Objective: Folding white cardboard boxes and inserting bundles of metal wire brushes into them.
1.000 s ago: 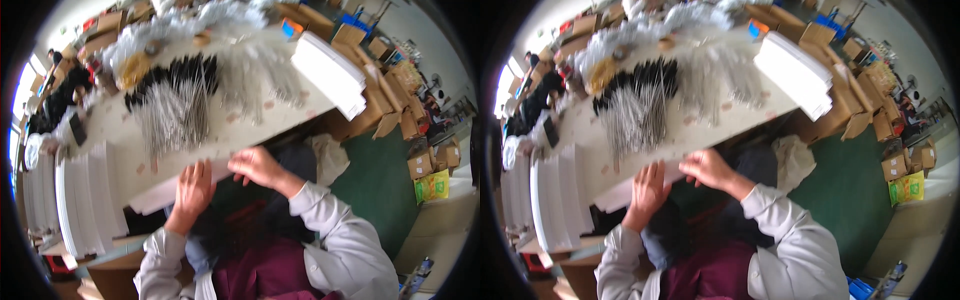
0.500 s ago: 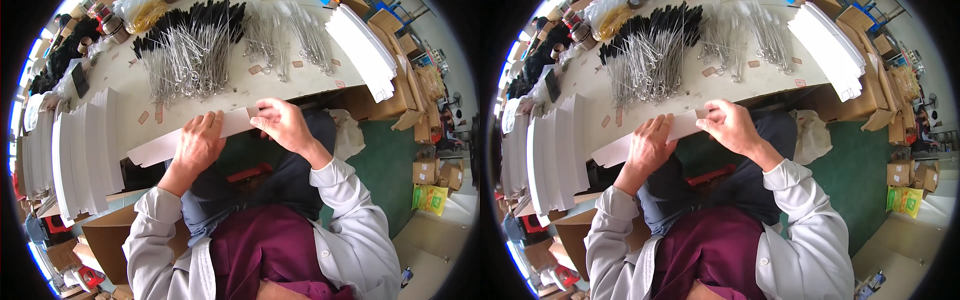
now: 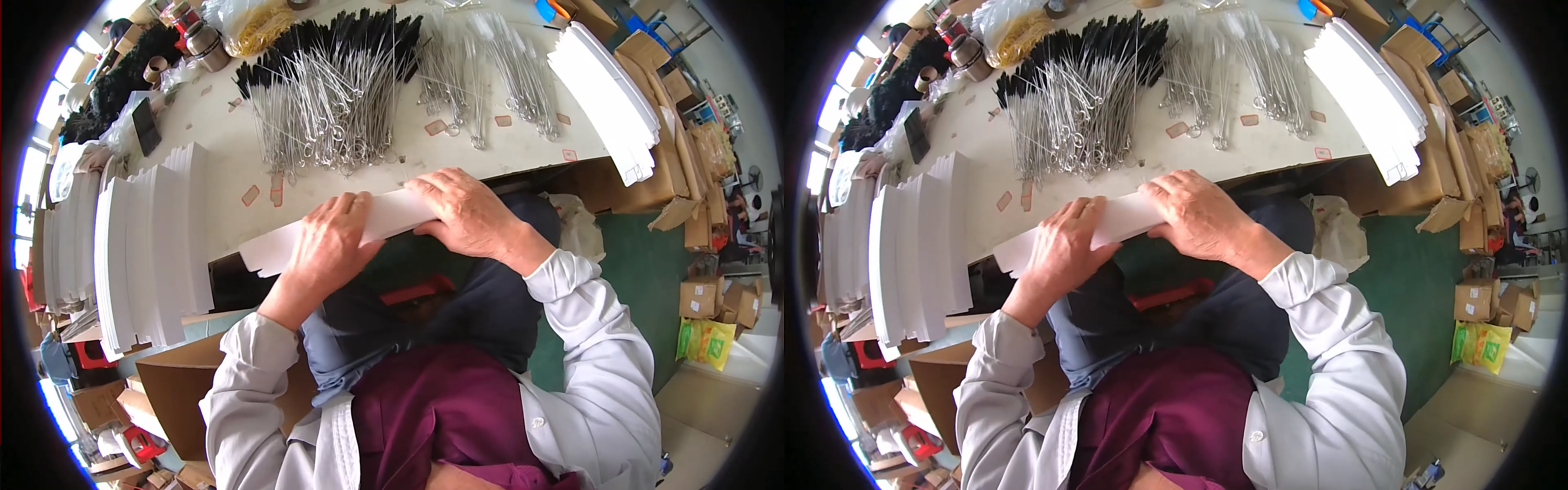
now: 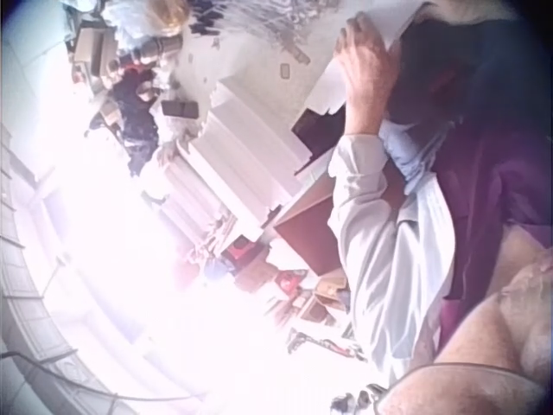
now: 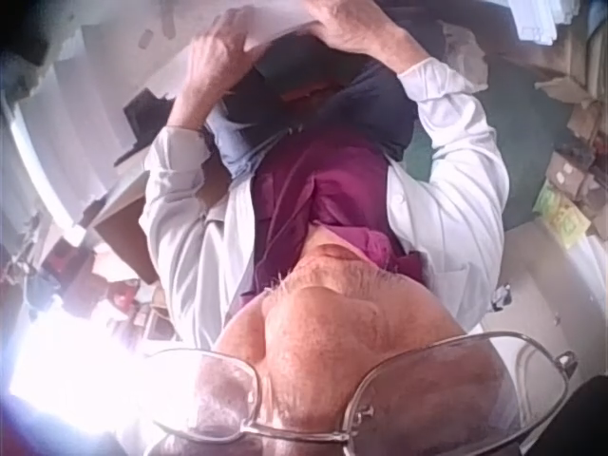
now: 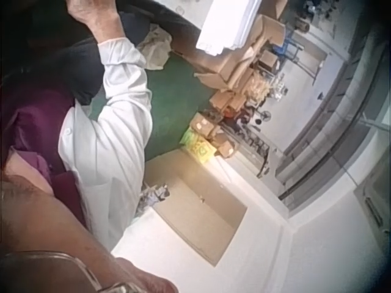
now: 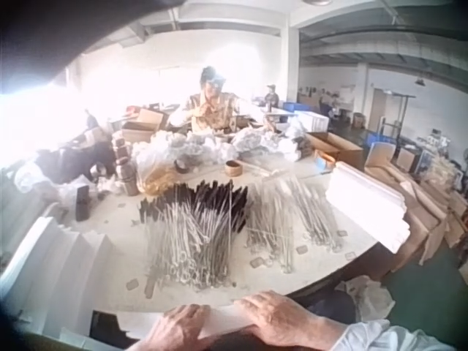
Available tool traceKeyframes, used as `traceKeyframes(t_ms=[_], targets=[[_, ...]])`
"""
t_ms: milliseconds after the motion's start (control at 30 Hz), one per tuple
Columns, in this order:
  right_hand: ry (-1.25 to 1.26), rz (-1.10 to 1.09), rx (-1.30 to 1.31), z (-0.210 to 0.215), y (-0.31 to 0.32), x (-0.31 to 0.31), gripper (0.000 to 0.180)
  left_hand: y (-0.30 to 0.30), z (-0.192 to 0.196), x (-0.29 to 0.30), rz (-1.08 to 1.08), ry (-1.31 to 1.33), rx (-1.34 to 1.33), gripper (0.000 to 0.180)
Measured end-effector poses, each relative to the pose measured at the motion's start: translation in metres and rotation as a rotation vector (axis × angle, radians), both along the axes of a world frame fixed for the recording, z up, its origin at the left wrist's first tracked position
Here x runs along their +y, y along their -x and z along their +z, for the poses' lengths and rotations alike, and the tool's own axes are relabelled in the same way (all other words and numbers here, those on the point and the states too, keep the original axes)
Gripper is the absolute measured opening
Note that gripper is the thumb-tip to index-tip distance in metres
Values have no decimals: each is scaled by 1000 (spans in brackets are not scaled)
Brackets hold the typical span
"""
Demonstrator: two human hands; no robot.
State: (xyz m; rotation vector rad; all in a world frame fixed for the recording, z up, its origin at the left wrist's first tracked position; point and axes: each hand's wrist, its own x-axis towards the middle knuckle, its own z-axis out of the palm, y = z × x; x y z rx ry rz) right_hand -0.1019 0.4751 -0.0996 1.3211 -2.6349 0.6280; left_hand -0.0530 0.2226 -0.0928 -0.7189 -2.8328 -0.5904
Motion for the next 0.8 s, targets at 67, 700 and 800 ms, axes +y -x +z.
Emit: traceKeyframes(t_ms=[67,700,800], targets=[[-28,-9,36,5,-2,0,64,-2,-2,-13,-5,29,6,63],[-81,10,97,-9,32,-15,68,19,1,-30,96,33,17,70],[-29,7,146,-17,43,-15,62,25,-5,-25,123,37,23,68]])
